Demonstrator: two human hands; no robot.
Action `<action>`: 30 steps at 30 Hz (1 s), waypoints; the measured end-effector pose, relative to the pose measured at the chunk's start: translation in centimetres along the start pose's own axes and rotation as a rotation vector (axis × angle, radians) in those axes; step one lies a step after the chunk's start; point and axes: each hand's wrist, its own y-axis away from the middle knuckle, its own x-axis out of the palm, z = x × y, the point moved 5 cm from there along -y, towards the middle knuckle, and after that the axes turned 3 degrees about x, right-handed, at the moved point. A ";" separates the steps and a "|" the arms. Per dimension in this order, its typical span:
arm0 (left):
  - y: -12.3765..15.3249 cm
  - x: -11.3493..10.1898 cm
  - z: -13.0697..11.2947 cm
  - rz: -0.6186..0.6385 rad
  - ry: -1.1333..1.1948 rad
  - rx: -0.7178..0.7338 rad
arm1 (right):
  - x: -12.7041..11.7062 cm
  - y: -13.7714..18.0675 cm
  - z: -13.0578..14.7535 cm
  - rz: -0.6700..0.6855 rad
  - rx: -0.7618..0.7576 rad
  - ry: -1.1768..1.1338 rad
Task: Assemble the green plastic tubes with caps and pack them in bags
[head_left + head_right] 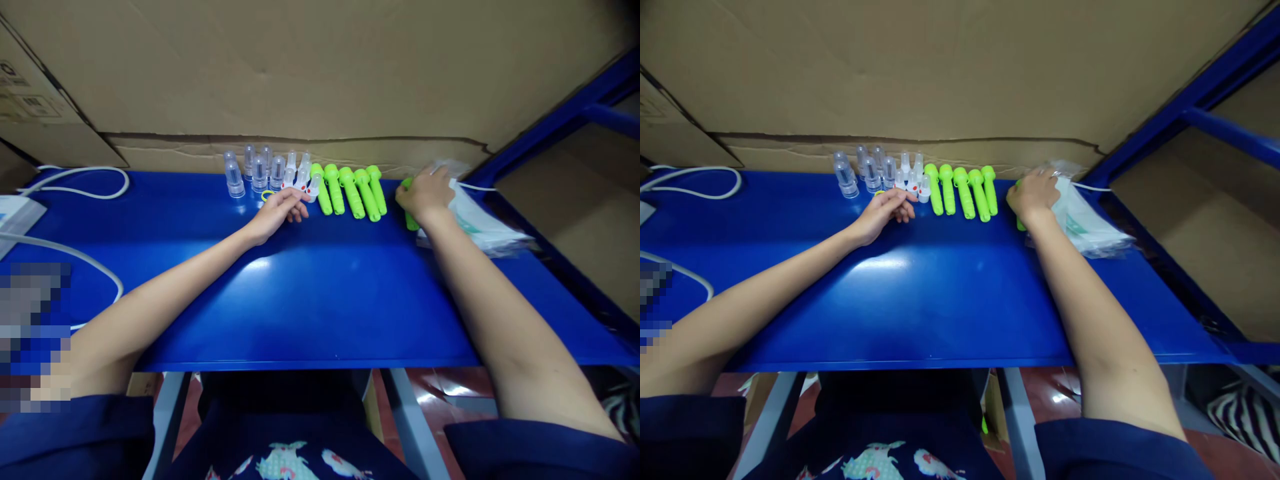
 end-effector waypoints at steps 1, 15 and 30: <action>0.0 0.1 0.0 0.005 -0.017 -0.004 | 0.3 -0.3 -0.3 0.002 -0.009 -0.025; 1.0 -2.9 -2.7 -0.281 -1.183 0.368 | 0.1 -0.1 0.6 -0.104 -0.168 -0.157; 0.6 -3.5 -2.1 -0.205 -1.347 0.254 | -1.7 5.1 5.6 -0.221 -0.877 -0.373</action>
